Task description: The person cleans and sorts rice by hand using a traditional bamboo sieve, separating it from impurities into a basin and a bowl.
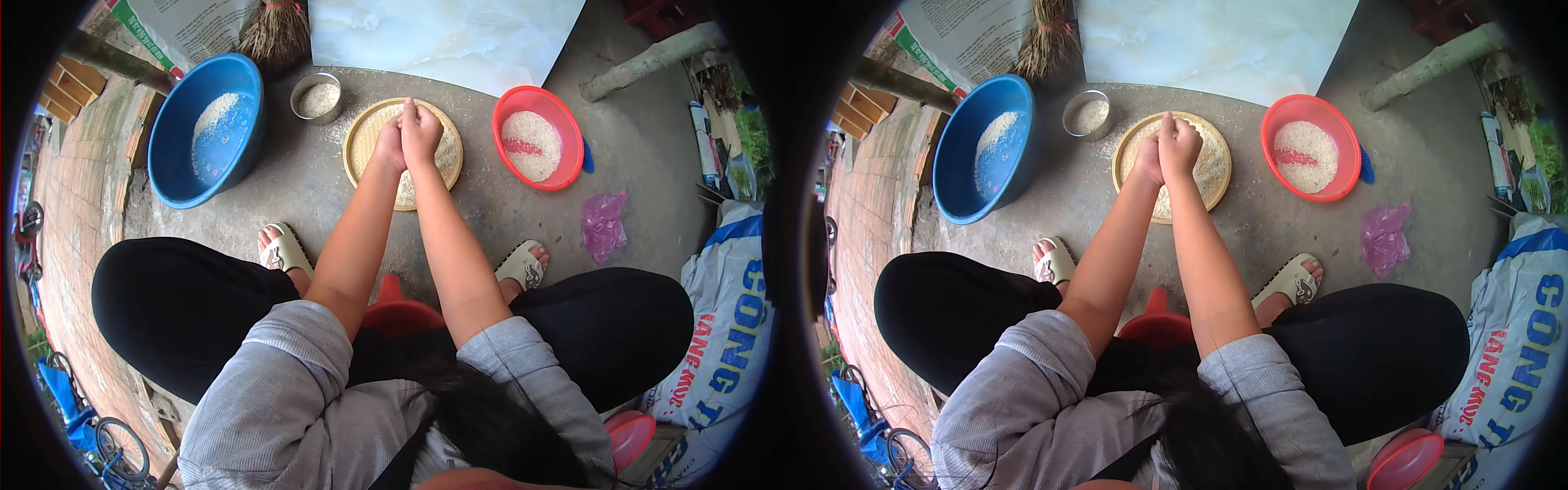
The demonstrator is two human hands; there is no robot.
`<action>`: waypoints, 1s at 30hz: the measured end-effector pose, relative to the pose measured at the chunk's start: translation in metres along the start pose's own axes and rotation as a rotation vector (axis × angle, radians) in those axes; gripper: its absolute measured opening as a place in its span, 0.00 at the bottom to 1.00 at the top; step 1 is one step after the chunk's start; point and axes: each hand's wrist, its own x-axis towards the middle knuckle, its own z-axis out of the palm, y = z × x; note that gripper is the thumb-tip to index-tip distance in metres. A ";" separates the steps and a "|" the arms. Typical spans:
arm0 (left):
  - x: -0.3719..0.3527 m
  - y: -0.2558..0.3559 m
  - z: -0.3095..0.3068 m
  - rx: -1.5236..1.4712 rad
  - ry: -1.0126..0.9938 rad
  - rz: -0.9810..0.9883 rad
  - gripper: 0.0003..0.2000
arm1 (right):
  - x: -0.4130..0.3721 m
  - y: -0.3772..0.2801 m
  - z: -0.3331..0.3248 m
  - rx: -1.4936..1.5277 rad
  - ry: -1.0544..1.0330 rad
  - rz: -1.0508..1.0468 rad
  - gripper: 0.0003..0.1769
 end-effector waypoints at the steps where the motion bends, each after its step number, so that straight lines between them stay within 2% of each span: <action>1: -0.008 0.002 0.012 -0.030 -0.059 0.007 0.15 | -0.001 -0.010 -0.001 -0.001 0.004 -0.120 0.23; 2: -0.012 0.002 0.029 -0.089 0.110 -0.002 0.16 | -0.004 -0.019 -0.006 -0.074 -0.017 -0.137 0.22; 3: -0.010 0.003 0.026 -0.089 0.110 0.000 0.16 | -0.005 -0.023 -0.007 -0.073 -0.018 -0.138 0.22; 5: -0.010 0.007 0.018 -0.109 0.083 -0.027 0.16 | -0.007 -0.030 -0.008 -0.223 -0.028 -0.396 0.21; 7: -0.006 0.011 0.001 -0.130 0.054 -0.056 0.17 | -0.010 -0.031 -0.008 -0.237 -0.070 -0.368 0.19; 10: -0.002 0.017 -0.027 -0.166 0.016 -0.101 0.18 | -0.009 -0.023 -0.006 -0.268 0.024 -0.697 0.16; 11: 0.000 0.020 -0.036 -0.178 0.003 -0.115 0.19 | -0.009 -0.020 -0.007 -0.268 0.022 -0.695 0.16; 13: 0.000 0.023 -0.048 -0.202 -0.021 -0.144 0.20 | -0.010 -0.004 -0.007 -0.239 0.027 -0.518 0.13; 14: 0.002 0.023 -0.053 -0.214 -0.034 -0.160 0.20 | -0.011 0.005 -0.014 -0.292 -0.063 -0.415 0.09; 15: -0.002 0.024 -0.042 -0.215 -0.031 -0.163 0.20 | -0.013 0.018 -0.016 -0.294 -0.063 -0.411 0.09; 16: -0.010 0.025 -0.021 -0.141 0.163 -0.097 0.22 | -0.016 0.032 -0.018 -0.467 -0.049 -0.389 0.09; 17: -0.015 0.026 -0.010 -0.063 0.356 -0.031 0.24 | -0.019 0.042 -0.020 -0.639 -0.035 -0.364 0.11; 18: -0.017 0.029 -0.011 -0.024 0.344 -0.034 0.23 | -0.024 0.045 -0.023 -0.803 -0.190 -0.137 0.21; 19: -0.017 0.031 -0.010 -0.025 0.345 -0.036 0.23 | -0.027 0.049 -0.024 -0.804 -0.191 -0.136 0.21; 21: -0.021 0.034 -0.010 0.071 0.300 0.011 0.23 | -0.034 0.058 -0.022 -0.979 -0.223 0.026 0.29; 24: -0.022 0.036 -0.014 0.024 0.276 0.003 0.24 | -0.040 0.078 -0.021 -0.984 -0.232 0.031 0.33; 27: -0.020 0.033 -0.025 -0.057 0.245 -0.015 0.25 | -0.045 0.095 -0.022 -1.014 -0.179 -0.074 0.34; 30: -0.015 0.034 -0.039 -0.114 0.266 -0.027 0.25 | -0.046 0.098 -0.018 -1.033 -0.159 -0.074 0.34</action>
